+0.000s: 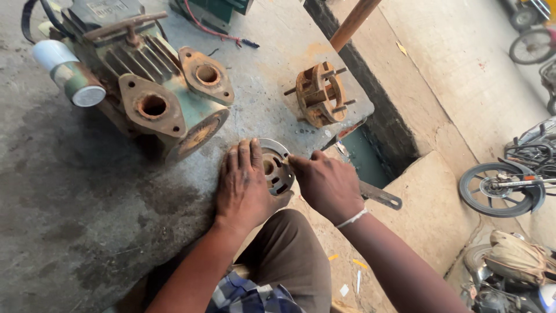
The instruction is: The person scrubs a circular metal part with a small abrasive block, focusing on the central hole and inner surfaces. The person holds the part steady with one hand while scrubbing with the other, repeatedly rotating the part to access different areas.
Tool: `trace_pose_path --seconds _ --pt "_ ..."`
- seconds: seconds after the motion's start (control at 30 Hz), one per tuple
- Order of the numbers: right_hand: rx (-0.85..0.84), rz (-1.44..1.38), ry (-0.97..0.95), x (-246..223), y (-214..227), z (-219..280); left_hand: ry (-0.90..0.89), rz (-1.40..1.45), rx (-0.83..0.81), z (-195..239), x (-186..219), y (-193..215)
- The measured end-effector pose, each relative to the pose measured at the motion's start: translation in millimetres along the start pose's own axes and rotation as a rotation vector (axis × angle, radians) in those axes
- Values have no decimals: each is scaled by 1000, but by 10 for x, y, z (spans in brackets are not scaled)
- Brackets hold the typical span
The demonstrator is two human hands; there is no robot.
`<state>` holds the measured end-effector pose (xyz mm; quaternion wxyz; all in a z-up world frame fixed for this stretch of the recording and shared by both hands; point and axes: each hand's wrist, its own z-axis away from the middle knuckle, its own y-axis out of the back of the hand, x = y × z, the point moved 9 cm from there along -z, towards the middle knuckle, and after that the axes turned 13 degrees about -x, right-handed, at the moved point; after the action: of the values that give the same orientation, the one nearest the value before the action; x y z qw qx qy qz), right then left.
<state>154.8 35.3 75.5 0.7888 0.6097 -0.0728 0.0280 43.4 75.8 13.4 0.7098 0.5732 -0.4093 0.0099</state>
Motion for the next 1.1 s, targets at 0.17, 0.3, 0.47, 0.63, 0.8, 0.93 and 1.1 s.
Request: trace_pose_path --seconds 0.17,0.3,0.47,0.63,0.8,0.93,1.1 --pt "26 -53 -51 24 -39 -30 7 40 17 21 -25 -7" --pt "13 41 -35 -28 -72 -12 9 4 27 10 -6 39" --pt "-23 -23 -92 16 -91 30 56 30 -29 5 -36 -24" --pt "13 -1 -107 22 -34 -8 60 8 -47 -71 -43 -15" --pt "68 -39 -83 20 -69 32 45 -4 -8 -28 -24 3" --pt "111 -37 -60 -28 -88 69 33 14 26 34 -12 -17" --pt "106 -21 -76 -25 -29 36 27 -4 48 -8 -10 46"
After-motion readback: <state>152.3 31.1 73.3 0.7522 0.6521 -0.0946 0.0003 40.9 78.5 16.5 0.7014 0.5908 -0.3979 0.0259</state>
